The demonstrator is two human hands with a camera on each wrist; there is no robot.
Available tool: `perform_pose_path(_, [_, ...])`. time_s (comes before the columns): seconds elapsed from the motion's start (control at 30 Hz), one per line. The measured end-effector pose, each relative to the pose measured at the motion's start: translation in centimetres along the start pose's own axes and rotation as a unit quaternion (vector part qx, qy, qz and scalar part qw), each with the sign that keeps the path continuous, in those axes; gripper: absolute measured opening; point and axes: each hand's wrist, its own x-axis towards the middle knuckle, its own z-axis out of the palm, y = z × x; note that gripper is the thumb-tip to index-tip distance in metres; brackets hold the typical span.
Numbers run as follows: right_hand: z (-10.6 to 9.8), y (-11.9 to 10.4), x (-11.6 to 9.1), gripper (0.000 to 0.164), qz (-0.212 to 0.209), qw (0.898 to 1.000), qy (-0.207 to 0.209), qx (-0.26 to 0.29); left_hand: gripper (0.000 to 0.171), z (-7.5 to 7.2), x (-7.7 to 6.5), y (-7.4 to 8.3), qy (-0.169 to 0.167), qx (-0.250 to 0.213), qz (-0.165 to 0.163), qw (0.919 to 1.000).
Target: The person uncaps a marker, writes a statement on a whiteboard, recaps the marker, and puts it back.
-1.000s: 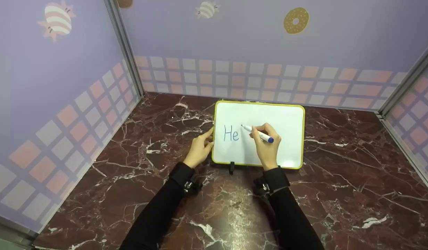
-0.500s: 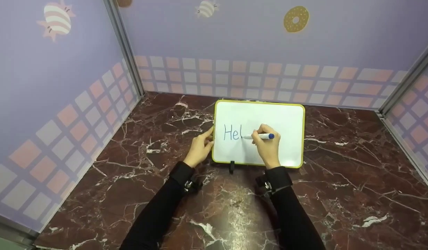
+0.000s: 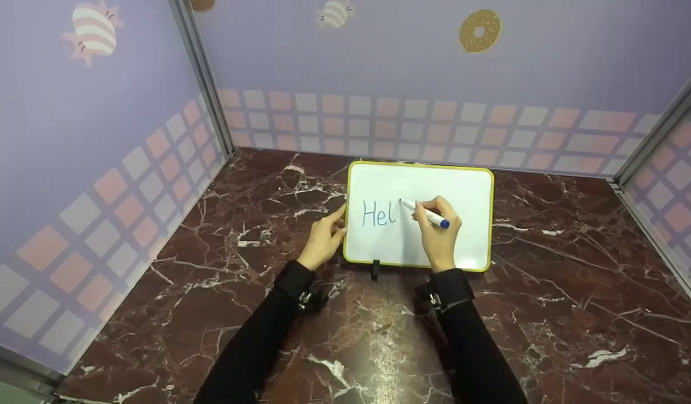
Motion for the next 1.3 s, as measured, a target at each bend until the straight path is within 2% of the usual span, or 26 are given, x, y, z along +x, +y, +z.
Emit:
perform_pose_path(0.33, [-0.8, -0.2, 0.2, 0.026, -0.007, 0.999, -0.034, -0.022, 0.057, 0.0, 0.0, 0.0, 0.003, -0.003, 0.000, 1.0000])
perform_pose_path(0.6, [-1.5, -0.3, 0.6, 0.026, -0.015, 0.999, 0.011, -0.027, 0.057, 0.0, 0.0, -0.1, 0.006, 0.000, 0.004, 1.0000])
perform_pose_path(0.8, [-1.5, -0.1, 0.4, 0.026, -0.016, 0.999, 0.007, -0.037, 0.056, 0.0, 0.0, -0.1, 0.006, -0.001, 0.006, 1.0000])
perform_pose_path(1.03, [-1.6, -0.3, 0.5, 0.029, -0.052, 0.997, 0.019, -0.060, 0.057, 0.0, 0.0, 0.0, 0.001, 0.003, -0.005, 1.0000])
perform_pose_path(1.3, [-1.5, -0.2, 0.5, 0.029, -0.015, 0.999, -0.002, -0.046, 0.057, 0.0, 0.1, -0.1, 0.004, 0.011, 0.002, 0.9999])
